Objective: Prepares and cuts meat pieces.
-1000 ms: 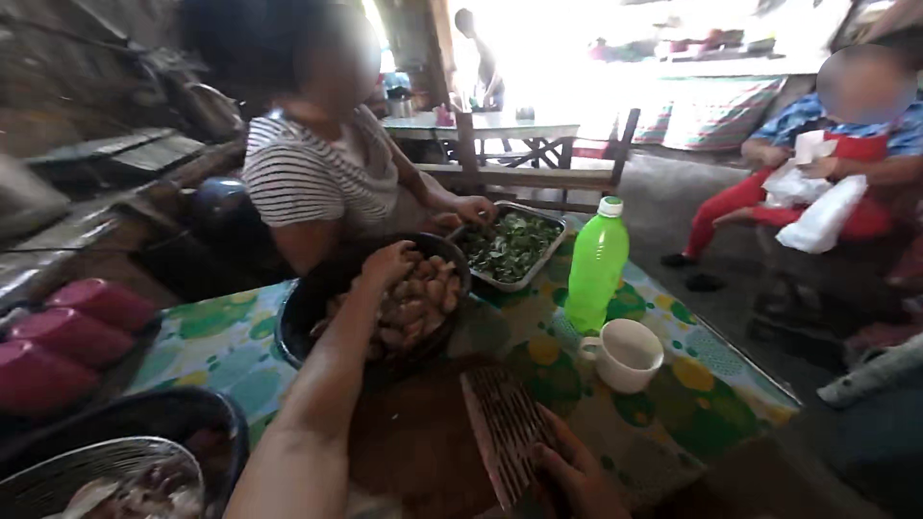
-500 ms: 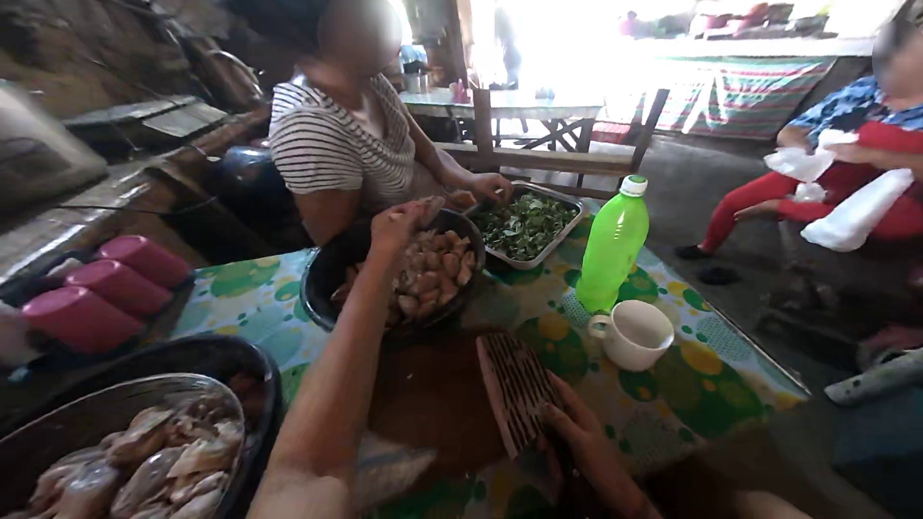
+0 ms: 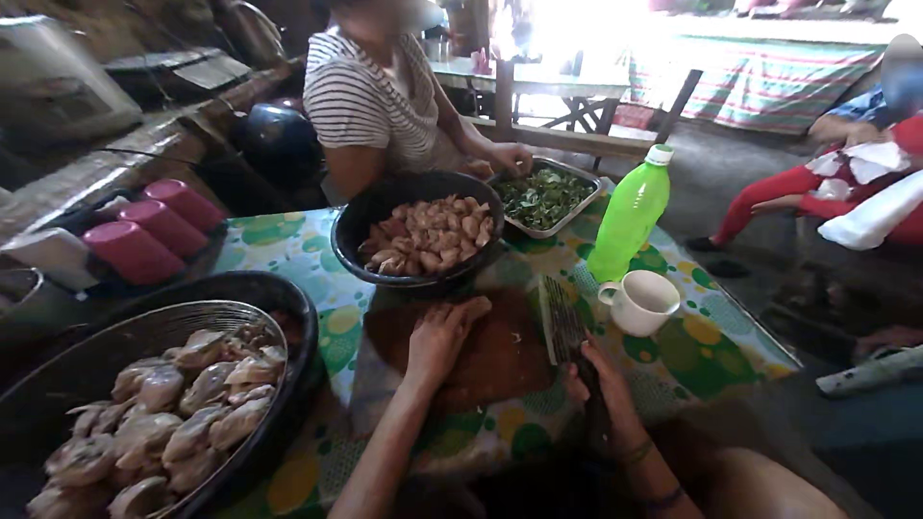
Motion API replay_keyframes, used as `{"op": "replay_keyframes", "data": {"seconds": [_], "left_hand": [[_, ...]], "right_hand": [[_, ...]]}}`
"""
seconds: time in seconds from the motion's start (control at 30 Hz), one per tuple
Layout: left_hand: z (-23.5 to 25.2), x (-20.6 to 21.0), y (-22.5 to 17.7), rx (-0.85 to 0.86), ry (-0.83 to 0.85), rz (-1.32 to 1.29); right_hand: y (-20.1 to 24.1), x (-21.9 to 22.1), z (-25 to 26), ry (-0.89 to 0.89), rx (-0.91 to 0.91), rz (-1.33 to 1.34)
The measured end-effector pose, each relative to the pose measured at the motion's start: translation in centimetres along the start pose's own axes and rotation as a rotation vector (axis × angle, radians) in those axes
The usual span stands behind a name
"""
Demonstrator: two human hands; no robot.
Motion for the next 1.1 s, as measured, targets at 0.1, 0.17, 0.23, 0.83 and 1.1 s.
{"op": "replay_keyframes", "data": {"seconds": [0.1,0.17,0.23,0.83,1.1], "left_hand": [[-0.5,-0.9,0.2,0.066,0.142,-0.019],[-1.4,-1.0,-0.1,0.091,0.131,-0.057],[-2.1,-0.7,-0.3,0.069,0.091,-0.098],[-2.6,-0.1,-0.3,0.005,0.028,-0.134],[-3.1,0.8,0.1,0.011,-0.259,-0.146]], "right_hand": [[0.0,0.2,0.0,0.001,-0.012,-0.034],[0.0,0.2,0.1,0.014,-0.018,-0.042],[0.1,0.1,0.4,0.026,-0.019,-0.041],[0.0,0.4,0.0,0.009,-0.015,-0.113],[-0.3,0.3,0.0,0.027,-0.025,-0.141]]}}
Point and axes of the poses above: each hand's wrist, its own z-axis towards the middle knuckle, its own x-axis out of the palm, y = z × x, the point moved 1 cm from there along z, towards the middle knuckle, and after that the axes turned 14 degrees about z, right-handed, at the moved point
